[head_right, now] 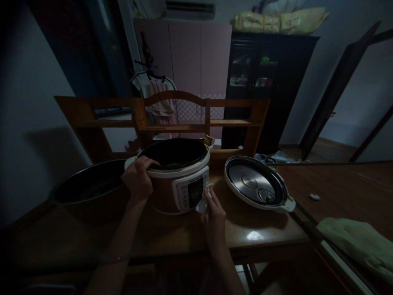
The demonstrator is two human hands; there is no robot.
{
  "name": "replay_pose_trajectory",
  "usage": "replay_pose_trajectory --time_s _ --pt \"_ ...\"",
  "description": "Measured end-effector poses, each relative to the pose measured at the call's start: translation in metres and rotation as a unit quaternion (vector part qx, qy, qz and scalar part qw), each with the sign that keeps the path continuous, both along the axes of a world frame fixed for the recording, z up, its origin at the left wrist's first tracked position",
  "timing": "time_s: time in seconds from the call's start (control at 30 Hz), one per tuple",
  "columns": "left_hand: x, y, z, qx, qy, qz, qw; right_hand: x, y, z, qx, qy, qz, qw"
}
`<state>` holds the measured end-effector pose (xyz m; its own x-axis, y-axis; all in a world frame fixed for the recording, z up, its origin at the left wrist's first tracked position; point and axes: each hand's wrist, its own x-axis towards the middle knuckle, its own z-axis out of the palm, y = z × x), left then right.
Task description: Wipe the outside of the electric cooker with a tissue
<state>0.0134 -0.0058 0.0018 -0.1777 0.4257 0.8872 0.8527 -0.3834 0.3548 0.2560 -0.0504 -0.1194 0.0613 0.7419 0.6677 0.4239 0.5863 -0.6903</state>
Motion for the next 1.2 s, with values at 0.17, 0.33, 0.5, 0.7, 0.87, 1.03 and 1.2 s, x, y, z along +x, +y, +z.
replay_pose_trajectory --time_s 0.17,0.33,0.5,0.7,0.87,1.03,1.2 --pt "0.001 0.000 0.000 0.000 -0.010 0.014 1.000 0.017 -0.003 0.002 -0.058 0.044 -0.021 0.997" --pt "0.002 -0.001 0.002 0.003 -0.001 0.012 1.000 0.014 -0.010 0.026 -0.020 0.111 -0.158 0.981" --pt "0.002 0.000 0.001 0.017 -0.009 0.018 1.000 -0.016 -0.013 0.035 0.047 0.042 -0.079 0.995" --pt "0.002 0.001 0.001 0.019 0.004 0.010 1.000 -0.027 -0.012 0.017 0.047 -0.030 -0.010 0.998" --pt "0.002 0.002 0.001 0.022 -0.012 0.008 1.000 -0.023 -0.019 0.002 0.044 -0.059 -0.009 0.997" --pt "0.001 0.002 0.001 0.019 -0.007 0.001 1.000 -0.009 -0.025 -0.006 -0.009 -0.067 0.009 0.998" --pt "0.000 0.002 0.000 0.018 0.001 0.004 1.000 0.024 -0.022 0.002 -0.094 -0.008 -0.056 0.994"
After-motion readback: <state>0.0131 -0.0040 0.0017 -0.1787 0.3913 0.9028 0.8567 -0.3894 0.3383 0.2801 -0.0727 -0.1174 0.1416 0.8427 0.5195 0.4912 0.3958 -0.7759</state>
